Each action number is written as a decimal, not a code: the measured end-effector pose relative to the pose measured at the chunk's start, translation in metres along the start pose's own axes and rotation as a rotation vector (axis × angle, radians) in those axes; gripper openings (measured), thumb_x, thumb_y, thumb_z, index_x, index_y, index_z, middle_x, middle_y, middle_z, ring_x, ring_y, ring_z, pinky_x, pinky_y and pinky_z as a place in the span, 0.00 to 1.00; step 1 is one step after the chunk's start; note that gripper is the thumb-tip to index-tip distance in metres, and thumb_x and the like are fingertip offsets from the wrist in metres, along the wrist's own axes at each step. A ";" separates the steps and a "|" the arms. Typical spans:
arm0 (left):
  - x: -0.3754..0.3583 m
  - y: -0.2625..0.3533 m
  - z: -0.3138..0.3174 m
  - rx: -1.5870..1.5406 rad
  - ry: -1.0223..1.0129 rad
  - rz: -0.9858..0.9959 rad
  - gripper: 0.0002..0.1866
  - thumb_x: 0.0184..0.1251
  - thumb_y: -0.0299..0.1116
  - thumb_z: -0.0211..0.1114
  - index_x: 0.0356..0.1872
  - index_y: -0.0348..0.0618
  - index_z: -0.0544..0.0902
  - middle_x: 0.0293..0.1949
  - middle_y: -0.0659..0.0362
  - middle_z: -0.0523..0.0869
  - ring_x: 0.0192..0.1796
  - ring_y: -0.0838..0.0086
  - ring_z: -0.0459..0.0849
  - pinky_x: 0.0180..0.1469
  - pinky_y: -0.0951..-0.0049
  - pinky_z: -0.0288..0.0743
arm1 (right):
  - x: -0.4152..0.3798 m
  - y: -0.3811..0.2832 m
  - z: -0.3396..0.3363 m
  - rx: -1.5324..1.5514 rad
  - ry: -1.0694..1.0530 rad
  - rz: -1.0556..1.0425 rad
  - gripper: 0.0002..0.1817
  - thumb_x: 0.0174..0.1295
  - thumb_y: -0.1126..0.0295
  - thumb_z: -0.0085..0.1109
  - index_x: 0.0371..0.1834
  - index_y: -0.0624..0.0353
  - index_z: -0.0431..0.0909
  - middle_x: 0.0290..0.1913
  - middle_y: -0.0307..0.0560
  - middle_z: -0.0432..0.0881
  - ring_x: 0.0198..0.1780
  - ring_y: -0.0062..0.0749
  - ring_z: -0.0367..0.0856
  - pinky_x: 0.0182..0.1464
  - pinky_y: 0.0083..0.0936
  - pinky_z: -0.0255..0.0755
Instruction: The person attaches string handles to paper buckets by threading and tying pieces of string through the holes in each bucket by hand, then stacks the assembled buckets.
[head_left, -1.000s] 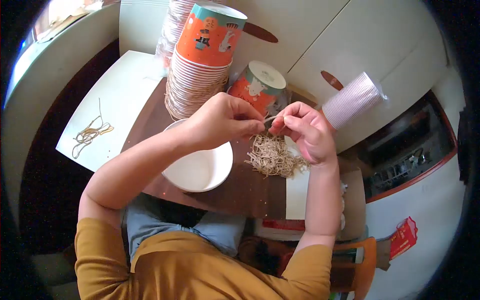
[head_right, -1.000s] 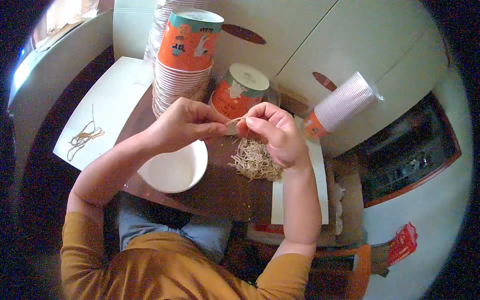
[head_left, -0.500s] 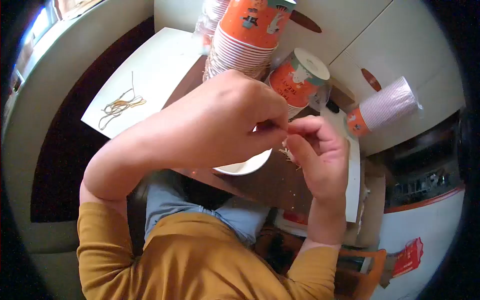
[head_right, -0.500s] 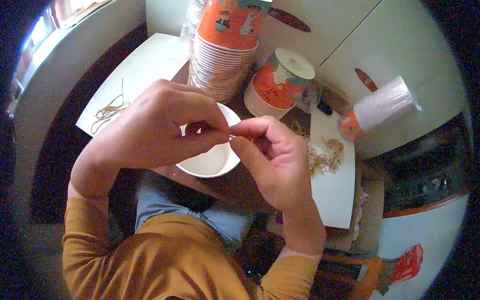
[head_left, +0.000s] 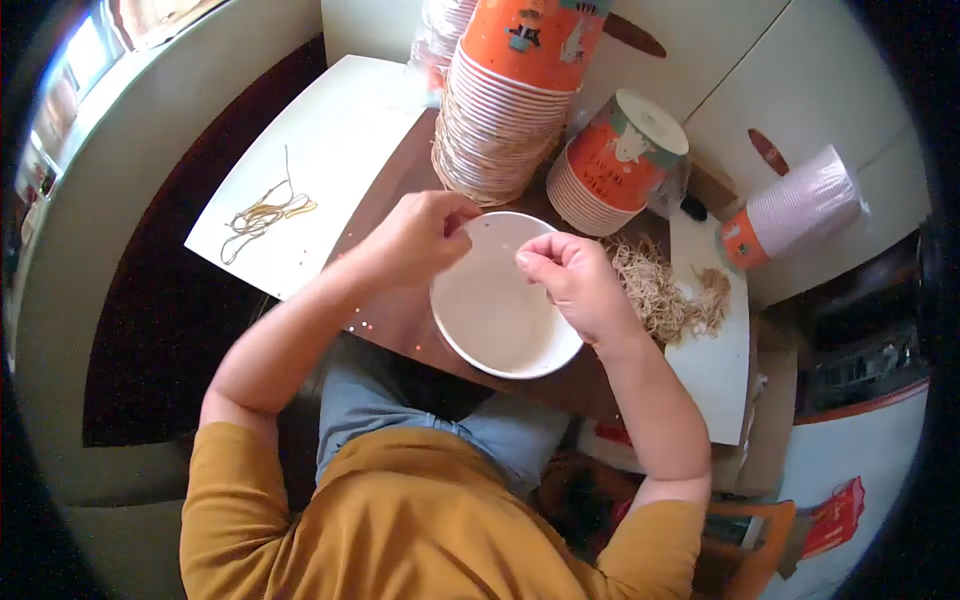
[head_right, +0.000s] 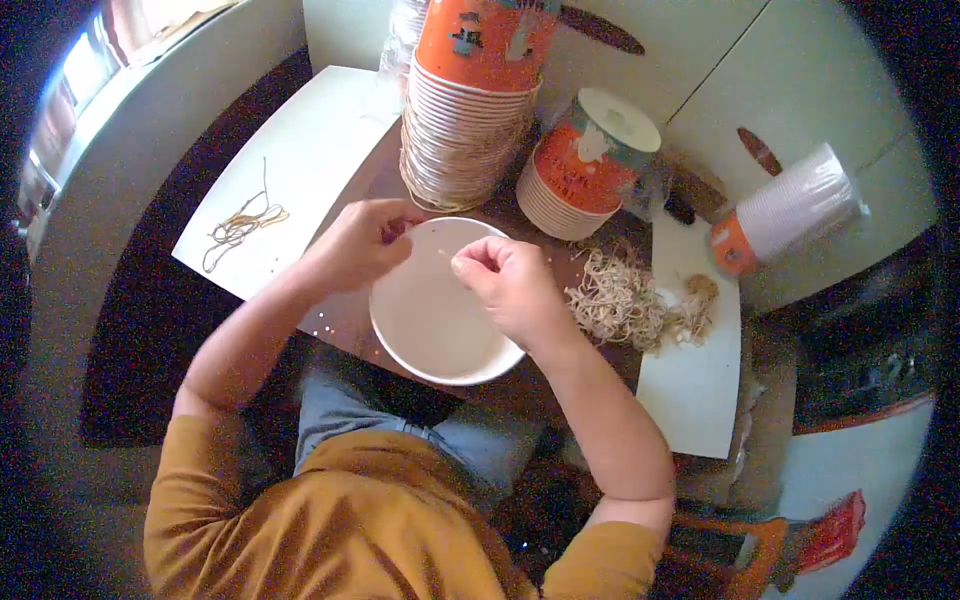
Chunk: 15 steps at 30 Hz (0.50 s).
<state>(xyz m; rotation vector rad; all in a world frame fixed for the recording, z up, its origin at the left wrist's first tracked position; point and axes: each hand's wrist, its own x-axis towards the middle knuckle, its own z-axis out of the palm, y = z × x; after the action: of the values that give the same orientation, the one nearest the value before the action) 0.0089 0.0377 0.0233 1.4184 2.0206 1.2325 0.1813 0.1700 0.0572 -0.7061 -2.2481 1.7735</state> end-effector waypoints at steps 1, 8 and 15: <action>-0.013 0.018 -0.001 -0.029 0.008 -0.046 0.21 0.57 0.27 0.61 0.53 0.34 0.78 0.28 0.55 0.83 0.29 0.77 0.80 0.34 0.72 0.77 | 0.000 0.002 0.004 -0.020 -0.027 0.013 0.05 0.63 0.69 0.61 0.34 0.59 0.80 0.27 0.32 0.78 0.27 0.09 0.68 0.30 0.11 0.63; -0.059 0.033 0.018 -0.530 0.045 -0.304 0.13 0.71 0.29 0.57 0.52 0.34 0.79 0.27 0.64 0.80 0.27 0.85 0.77 0.29 0.83 0.73 | -0.014 0.004 0.009 -0.215 -0.019 0.041 0.08 0.59 0.70 0.60 0.28 0.64 0.80 0.24 0.41 0.82 0.26 0.18 0.76 0.30 0.21 0.72; -0.054 0.017 0.022 -0.434 -0.016 -0.272 0.12 0.69 0.27 0.60 0.50 0.34 0.80 0.32 0.61 0.85 0.29 0.84 0.80 0.31 0.82 0.75 | -0.020 0.016 0.013 -0.162 -0.033 0.005 0.08 0.59 0.70 0.59 0.28 0.65 0.81 0.25 0.45 0.83 0.27 0.23 0.79 0.32 0.25 0.73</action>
<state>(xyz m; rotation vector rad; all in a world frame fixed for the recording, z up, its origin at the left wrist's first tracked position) 0.0564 0.0006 0.0161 0.9142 1.7236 1.4174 0.1970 0.1522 0.0411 -0.7174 -2.4349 1.6297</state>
